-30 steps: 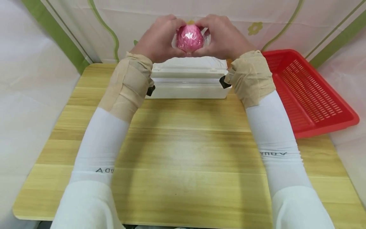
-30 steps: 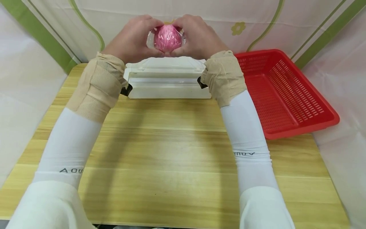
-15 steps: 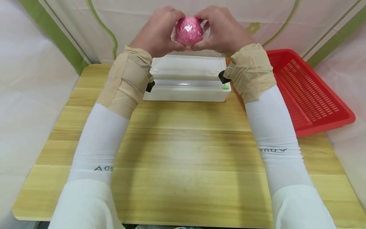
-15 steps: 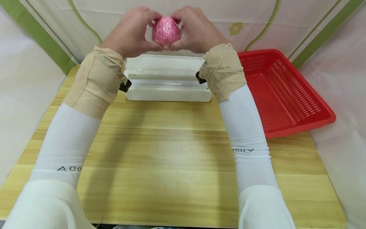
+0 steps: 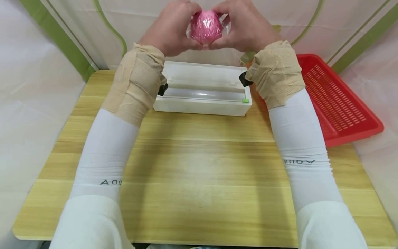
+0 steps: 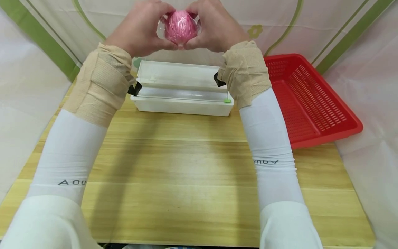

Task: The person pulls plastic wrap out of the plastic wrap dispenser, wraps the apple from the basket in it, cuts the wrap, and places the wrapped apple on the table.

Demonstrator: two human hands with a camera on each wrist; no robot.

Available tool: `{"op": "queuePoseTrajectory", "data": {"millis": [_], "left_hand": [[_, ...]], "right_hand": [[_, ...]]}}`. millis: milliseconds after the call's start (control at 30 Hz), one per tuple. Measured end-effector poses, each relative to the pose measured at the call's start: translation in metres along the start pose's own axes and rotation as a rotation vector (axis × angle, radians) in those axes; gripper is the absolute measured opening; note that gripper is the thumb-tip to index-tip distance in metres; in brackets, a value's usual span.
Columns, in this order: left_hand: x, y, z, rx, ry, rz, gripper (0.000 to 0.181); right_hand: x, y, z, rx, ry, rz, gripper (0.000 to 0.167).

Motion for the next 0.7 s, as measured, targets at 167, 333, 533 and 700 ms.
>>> {"op": "queuePoseTrajectory", "data": {"millis": [167,333,533,700], "left_hand": [[0.001,-0.001,-0.003,-0.005,-0.019,-0.030,0.063],[-0.002,-0.001,-0.009,-0.005,-0.018,-0.044,0.072],[-0.004,0.003,-0.017,-0.013,-0.016,-0.061,0.081],[-0.007,0.006,-0.022,0.005,-0.024,-0.089,0.079]], "right_hand": [[-0.004,-0.004,-0.004,-0.009,0.007,0.012,0.065],[-0.006,-0.010,-0.009,-0.039,0.007,0.001,0.069],[-0.008,-0.012,-0.018,-0.054,0.011,0.032,0.077],[-0.008,-0.011,-0.023,-0.090,0.022,0.051,0.078]]}}
Point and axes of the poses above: each hand's wrist, its own x-axis towards the middle knuckle, its own z-axis out of the palm, y = z × x, the point moved 9 cm from there along x, towards the middle knuckle
